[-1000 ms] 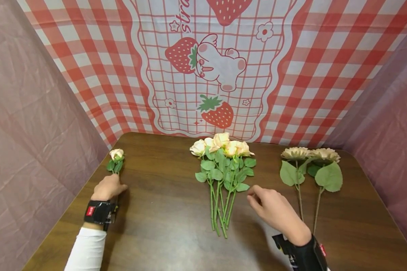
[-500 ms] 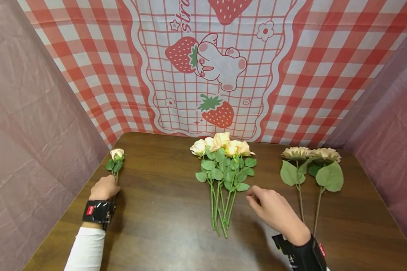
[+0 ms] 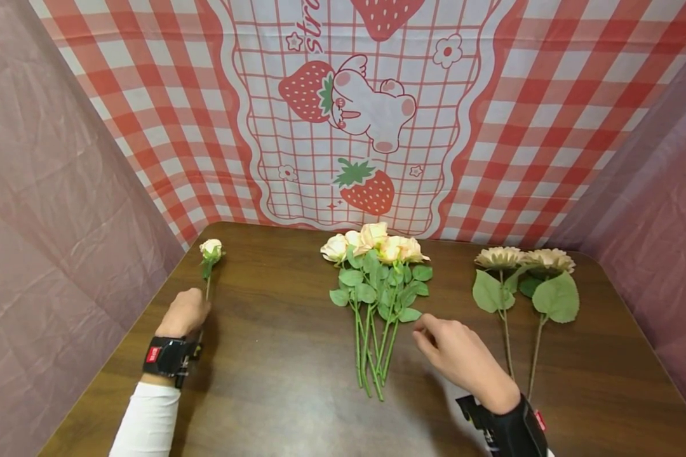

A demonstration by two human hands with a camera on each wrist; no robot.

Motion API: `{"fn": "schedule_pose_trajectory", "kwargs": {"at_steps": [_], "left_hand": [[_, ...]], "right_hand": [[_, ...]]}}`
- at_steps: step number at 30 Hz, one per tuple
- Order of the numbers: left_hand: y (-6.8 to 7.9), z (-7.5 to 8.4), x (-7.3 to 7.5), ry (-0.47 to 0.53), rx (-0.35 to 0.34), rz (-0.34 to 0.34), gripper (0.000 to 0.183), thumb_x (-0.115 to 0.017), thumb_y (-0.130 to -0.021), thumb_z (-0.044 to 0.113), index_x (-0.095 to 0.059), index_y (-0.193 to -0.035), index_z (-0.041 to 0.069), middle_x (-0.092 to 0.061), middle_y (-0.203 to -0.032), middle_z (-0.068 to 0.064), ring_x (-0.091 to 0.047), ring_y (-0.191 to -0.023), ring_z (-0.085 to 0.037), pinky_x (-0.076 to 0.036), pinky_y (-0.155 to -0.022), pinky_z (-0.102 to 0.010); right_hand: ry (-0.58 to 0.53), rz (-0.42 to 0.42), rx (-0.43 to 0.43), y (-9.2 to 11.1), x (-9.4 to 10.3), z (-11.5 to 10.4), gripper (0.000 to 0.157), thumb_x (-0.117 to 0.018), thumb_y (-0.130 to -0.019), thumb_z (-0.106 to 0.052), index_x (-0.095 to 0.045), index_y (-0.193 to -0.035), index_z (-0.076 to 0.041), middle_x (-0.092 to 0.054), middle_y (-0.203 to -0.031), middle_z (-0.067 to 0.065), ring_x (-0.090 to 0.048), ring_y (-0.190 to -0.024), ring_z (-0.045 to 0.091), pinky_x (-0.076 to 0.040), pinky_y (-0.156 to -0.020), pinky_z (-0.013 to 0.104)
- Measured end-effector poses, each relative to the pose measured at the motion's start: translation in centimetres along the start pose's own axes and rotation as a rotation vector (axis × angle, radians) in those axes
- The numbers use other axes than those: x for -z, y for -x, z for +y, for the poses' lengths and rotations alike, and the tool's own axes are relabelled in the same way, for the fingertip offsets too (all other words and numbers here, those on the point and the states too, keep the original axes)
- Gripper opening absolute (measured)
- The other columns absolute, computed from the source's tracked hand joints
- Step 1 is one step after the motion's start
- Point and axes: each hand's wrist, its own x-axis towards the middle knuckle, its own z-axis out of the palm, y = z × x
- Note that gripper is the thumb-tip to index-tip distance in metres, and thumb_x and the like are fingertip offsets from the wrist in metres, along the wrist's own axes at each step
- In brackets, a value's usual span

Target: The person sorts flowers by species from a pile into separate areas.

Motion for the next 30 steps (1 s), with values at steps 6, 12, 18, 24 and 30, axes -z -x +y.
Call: {"fn": "schedule_pose_trajectory", "kwargs": {"at_steps": [6, 12, 18, 24, 30], "left_hand": [[0.1, 1.2, 0.4, 0.011, -0.070, 0.025, 0.028, -0.050, -0.096, 0.011, -0.061, -0.081, -0.009, -0.064, -0.089, -0.038, -0.065, -0.081, -0.052, -0.051, -0.066, -0.059], [0.6, 2.5, 0.7, 0.054, -0.132, 0.079, 0.030, -0.049, -0.099, 0.015, -0.059, -0.079, -0.004, -0.064, -0.079, -0.029, -0.065, -0.075, -0.045, -0.049, -0.064, -0.057], [1.4, 4.2, 1.1, 0.131, -0.191, 0.107, 0.025, -0.048, -0.102, 0.017, -0.059, -0.091, -0.002, -0.057, -0.071, -0.013, -0.058, -0.067, -0.030, -0.048, -0.062, -0.048], [2.3, 6.0, 1.3, 0.181, -0.293, 0.124, 0.021, -0.049, -0.104, 0.016, -0.060, -0.102, -0.002, -0.061, -0.076, -0.007, -0.059, -0.069, -0.021, -0.050, -0.065, -0.042], [3.5, 7.4, 1.6, 0.219, -0.403, 0.162, 0.016, -0.052, -0.103, 0.014, -0.058, -0.101, -0.001, -0.056, -0.073, -0.003, -0.054, -0.064, -0.015, -0.046, -0.059, -0.033]], "right_hand": [[0.006, -0.005, -0.008, -0.1, 0.1, -0.1, 0.010, -0.062, -0.097, -0.013, -0.067, -0.106, -0.015, -0.063, -0.083, -0.011, -0.052, -0.066, -0.004, -0.042, -0.057, 0.024], [0.015, -0.019, -0.020, -0.2, 0.0, -0.2, 0.010, -0.062, -0.097, -0.014, -0.067, -0.106, -0.015, -0.063, -0.083, -0.011, -0.054, -0.067, -0.003, -0.044, -0.058, 0.025], [0.012, -0.029, -0.014, -0.3, -0.2, -0.3, 0.009, -0.063, -0.097, -0.014, -0.067, -0.105, -0.016, -0.062, -0.081, -0.012, -0.051, -0.065, -0.003, -0.041, -0.056, 0.025], [0.003, -0.049, 0.000, -0.4, -0.4, -0.5, 0.010, -0.061, -0.098, -0.015, -0.066, -0.106, -0.016, -0.059, -0.078, -0.013, -0.047, -0.061, -0.002, -0.038, -0.056, 0.025], [0.005, -0.045, 0.002, -0.3, -0.4, -0.6, 0.009, -0.062, -0.098, -0.015, -0.067, -0.106, -0.016, -0.058, -0.077, -0.013, -0.046, -0.060, -0.002, -0.038, -0.056, 0.024]]}}
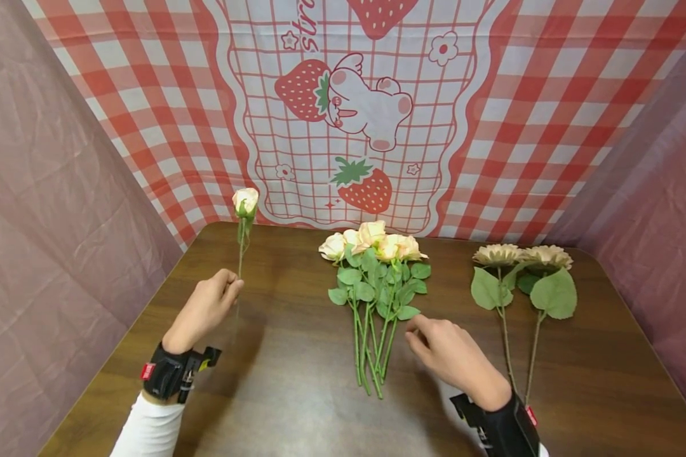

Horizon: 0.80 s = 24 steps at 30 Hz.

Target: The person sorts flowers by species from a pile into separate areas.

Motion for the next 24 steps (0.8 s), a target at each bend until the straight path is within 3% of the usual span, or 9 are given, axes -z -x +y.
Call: {"fn": "schedule_pose_trajectory", "kwargs": {"at_steps": [10, 18, 24], "left_hand": [[0.9, 2.4, 0.3, 0.136, -0.152, 0.071, 0.007, -0.055, -0.102, 0.009, -0.057, -0.099, 0.003, -0.061, -0.074, -0.003, -0.056, -0.062, -0.012, -0.047, -0.054, -0.025], [1.7, 4.9, -0.6, 0.292, -0.240, -0.006, 0.005, -0.054, -0.102, 0.009, -0.056, -0.098, 0.007, -0.061, -0.075, -0.004, -0.058, -0.063, -0.011, -0.050, -0.056, -0.024], [2.4, 6.5, -2.1, 0.377, -0.307, -0.052, 0.004, -0.054, -0.102, 0.008, -0.056, -0.100, 0.006, -0.062, -0.079, -0.005, -0.064, -0.067, -0.017, -0.054, -0.060, -0.024]], "right_hand": [[-0.029, -0.033, 0.005, -0.1, -0.8, -0.6, 0.010, -0.060, -0.099, -0.016, -0.066, -0.107, -0.016, -0.057, -0.075, -0.012, -0.045, -0.059, 0.000, -0.038, -0.056, 0.024], [-0.116, -0.041, 0.113, -0.7, -2.7, -2.0, 0.014, -0.060, -0.099, -0.014, -0.065, -0.111, -0.011, -0.057, -0.074, -0.013, -0.048, -0.060, -0.003, -0.040, -0.054, 0.022], [-0.250, -0.018, 0.177, -1.0, -4.2, -3.2, 0.026, -0.060, -0.100, -0.017, -0.059, -0.125, -0.009, -0.067, -0.087, -0.005, -0.060, -0.076, -0.001, -0.051, -0.063, 0.024]]}}
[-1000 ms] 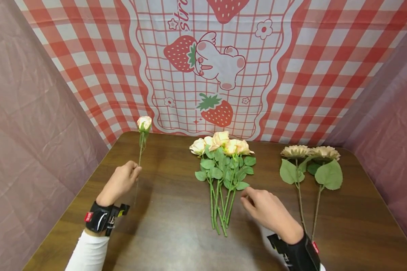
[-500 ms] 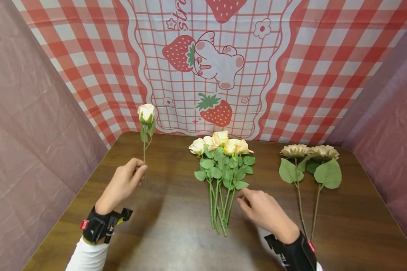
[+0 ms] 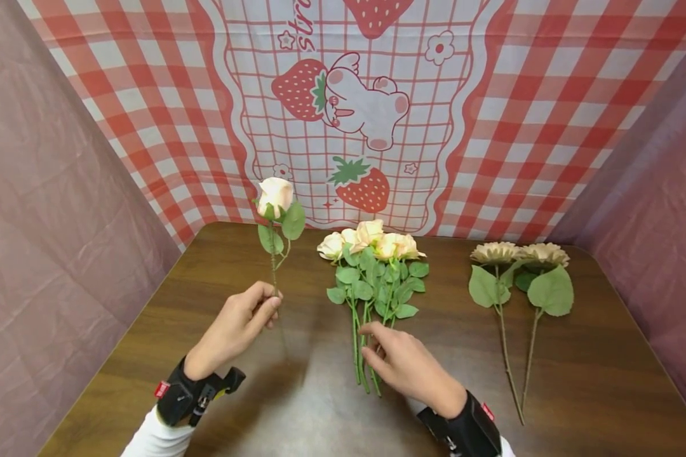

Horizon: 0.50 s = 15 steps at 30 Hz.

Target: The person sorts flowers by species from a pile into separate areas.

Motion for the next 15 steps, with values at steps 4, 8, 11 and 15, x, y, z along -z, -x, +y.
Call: {"fn": "schedule_pose_trajectory", "kwargs": {"at_steps": [4, 8, 11, 15], "left_hand": [[0.2, 0.5, -1.3, 0.055, -0.055, -0.022, 0.006, -0.053, -0.102, 0.008, -0.057, -0.102, 0.003, -0.063, -0.081, -0.005, -0.065, -0.067, -0.016, -0.055, -0.061, -0.024], [0.4, 0.9, -2.6, 0.083, -0.082, -0.068, 0.006, -0.051, -0.103, 0.008, -0.056, -0.103, 0.004, -0.064, -0.084, -0.005, -0.066, -0.068, -0.016, -0.055, -0.063, -0.023], [0.5, 1.1, -3.6, 0.079, -0.101, -0.104, 0.006, -0.050, -0.104, 0.008, -0.055, -0.104, 0.006, -0.064, -0.087, -0.005, -0.065, -0.070, -0.015, -0.054, -0.064, -0.021], [0.6, 1.4, -4.6, 0.065, -0.131, -0.140, 0.008, -0.048, -0.105, 0.009, -0.055, -0.105, 0.006, -0.063, -0.087, -0.003, -0.061, -0.069, -0.007, -0.052, -0.063, -0.019]], "right_hand": [[-0.131, 0.040, 0.071, -0.2, -1.3, -0.4, 0.032, -0.061, -0.100, -0.016, -0.054, -0.131, -0.010, -0.069, -0.095, -0.001, -0.064, -0.084, 0.003, -0.055, -0.068, 0.026], [-0.235, 0.058, 0.113, -0.2, -2.4, -1.0, 0.035, -0.061, -0.100, -0.017, -0.053, -0.132, -0.010, -0.069, -0.099, 0.001, -0.065, -0.087, 0.006, -0.055, -0.067, 0.027], [-0.274, 0.044, 0.131, -0.1, -3.1, -1.3, 0.034, -0.060, -0.100, -0.017, -0.053, -0.133, -0.010, -0.069, -0.101, 0.004, -0.065, -0.089, 0.006, -0.055, -0.068, 0.027], [-0.276, 0.050, 0.206, -0.1, -3.9, -1.6, 0.030, -0.061, -0.099, -0.013, -0.056, -0.128, -0.008, -0.069, -0.099, 0.004, -0.065, -0.087, 0.006, -0.055, -0.068, 0.026]]}}
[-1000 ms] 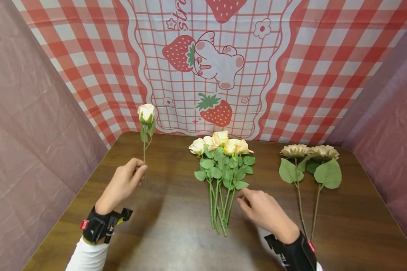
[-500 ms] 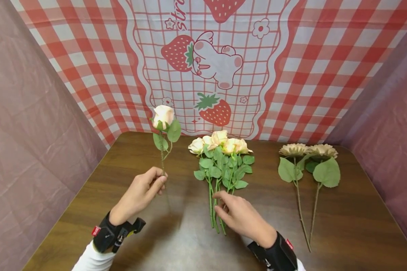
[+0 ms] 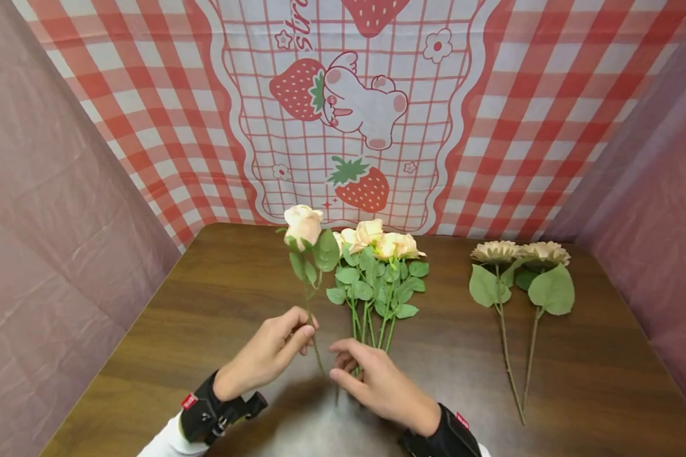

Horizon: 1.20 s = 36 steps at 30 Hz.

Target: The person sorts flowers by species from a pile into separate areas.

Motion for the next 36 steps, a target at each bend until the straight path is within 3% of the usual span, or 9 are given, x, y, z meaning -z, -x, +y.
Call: {"fn": "schedule_pose_trajectory", "kwargs": {"at_steps": [5, 14, 20, 30, 36], "left_hand": [[0.0, -0.1, -1.1, -0.006, -0.020, -0.055, 0.009, -0.046, -0.105, 0.010, -0.054, -0.107, 0.006, -0.061, -0.086, -0.003, -0.057, -0.069, -0.003, -0.049, -0.060, -0.016], [-0.2, -0.1, -2.6, -0.008, -0.010, -0.073, 0.007, -0.049, -0.104, 0.010, -0.055, -0.106, 0.008, -0.061, -0.083, 0.000, -0.054, -0.069, -0.001, -0.047, -0.060, -0.015], [-0.1, -0.5, -2.6, -0.007, 0.049, -0.053, 0.021, -0.054, -0.100, 0.007, -0.053, -0.121, 0.002, -0.067, -0.087, -0.002, -0.061, -0.075, -0.004, -0.050, -0.065, -0.018], [-0.1, -0.3, -2.0, -0.056, 0.062, -0.047, 0.029, -0.055, -0.099, 0.009, -0.051, -0.128, 0.003, -0.063, -0.085, 0.002, -0.059, -0.073, -0.003, -0.050, -0.064, -0.018], [0.1, -0.2, -2.1, -0.057, 0.092, -0.085, 0.030, -0.055, -0.100, 0.009, -0.050, -0.129, 0.007, -0.064, -0.086, 0.003, -0.059, -0.076, -0.002, -0.050, -0.065, -0.018]], "right_hand": [[0.019, 0.044, 0.092, 0.1, -0.8, 0.1, 0.020, -0.065, -0.095, -0.004, -0.062, -0.115, -0.007, -0.070, -0.092, 0.002, -0.065, -0.081, 0.004, -0.054, -0.063, 0.023], [-0.027, 0.073, 0.081, 0.1, -1.7, 0.7, 0.010, -0.066, -0.093, -0.001, -0.063, -0.100, -0.007, -0.071, -0.084, 0.004, -0.065, -0.075, 0.003, -0.054, -0.061, 0.023], [0.007, 0.114, 0.057, 0.0, -1.1, 1.1, 0.016, -0.067, -0.091, 0.003, -0.063, -0.105, -0.004, -0.071, -0.082, 0.007, -0.067, -0.073, 0.006, -0.054, -0.058, 0.023], [0.061, 0.250, -0.202, 0.2, 2.8, 2.9, 0.022, -0.065, -0.093, 0.001, -0.062, -0.115, 0.002, -0.070, -0.083, 0.010, -0.066, -0.067, 0.017, -0.053, -0.057, 0.027], [-0.003, 0.234, -0.376, 0.7, 3.9, 4.3, 0.029, -0.061, -0.098, -0.006, -0.057, -0.125, 0.002, -0.067, -0.090, 0.015, -0.066, -0.071, 0.019, -0.056, -0.063, 0.029]]}}
